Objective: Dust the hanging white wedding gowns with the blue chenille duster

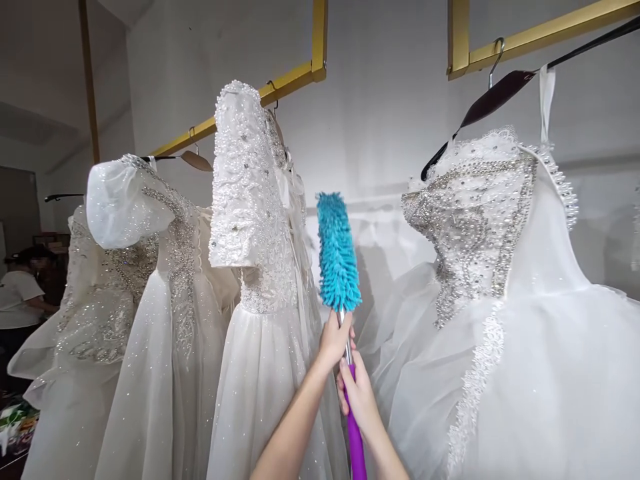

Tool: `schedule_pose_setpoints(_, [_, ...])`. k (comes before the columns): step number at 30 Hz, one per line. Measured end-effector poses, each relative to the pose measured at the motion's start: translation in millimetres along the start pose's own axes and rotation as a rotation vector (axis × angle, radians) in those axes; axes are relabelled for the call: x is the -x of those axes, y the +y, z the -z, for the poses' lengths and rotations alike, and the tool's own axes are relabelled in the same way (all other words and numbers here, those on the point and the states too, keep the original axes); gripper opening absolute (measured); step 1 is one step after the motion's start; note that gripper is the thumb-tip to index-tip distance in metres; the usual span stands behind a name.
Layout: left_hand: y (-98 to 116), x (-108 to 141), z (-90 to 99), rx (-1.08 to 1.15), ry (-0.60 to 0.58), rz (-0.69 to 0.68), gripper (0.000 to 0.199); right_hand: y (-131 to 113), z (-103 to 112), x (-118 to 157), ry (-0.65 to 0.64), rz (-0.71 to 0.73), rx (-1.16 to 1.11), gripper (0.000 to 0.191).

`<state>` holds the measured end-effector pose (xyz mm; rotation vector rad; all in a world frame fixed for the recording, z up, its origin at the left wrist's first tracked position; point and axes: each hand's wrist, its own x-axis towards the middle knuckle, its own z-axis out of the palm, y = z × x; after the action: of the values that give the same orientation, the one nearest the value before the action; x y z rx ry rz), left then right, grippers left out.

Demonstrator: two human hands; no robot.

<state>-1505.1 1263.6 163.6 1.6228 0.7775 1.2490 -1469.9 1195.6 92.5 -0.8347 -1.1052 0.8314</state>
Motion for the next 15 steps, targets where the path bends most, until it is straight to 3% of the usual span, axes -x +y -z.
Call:
schedule_pose_setpoints(3, [36,-27,17.6,-0.015,0.033,-0.051,0.032,-33,-12,-32,-0.099,0.051,-0.019,0.048])
schedule_pose_setpoints(6, [44,-37,34.1,-0.055,0.036,-0.048,0.03,-34,-19,-47,-0.177,0.029,-0.045,0.046])
schedule_pose_setpoints(10, [6,-17,34.7,-0.102,-0.011,0.05,0.02,6,-10,-26,-0.151,-0.067,-0.052,0.05])
schedule_pose_setpoints(13, [-28,13,19.9,-0.1,-0.047,0.137,0.015,34,4,10,-0.1,-0.15,-0.026,0.054])
schedule_pose_setpoints(15, [-36,35,8.4,-0.081,-0.083,0.151,0.014,45,14,35,-0.052,-0.17,0.013,0.057])
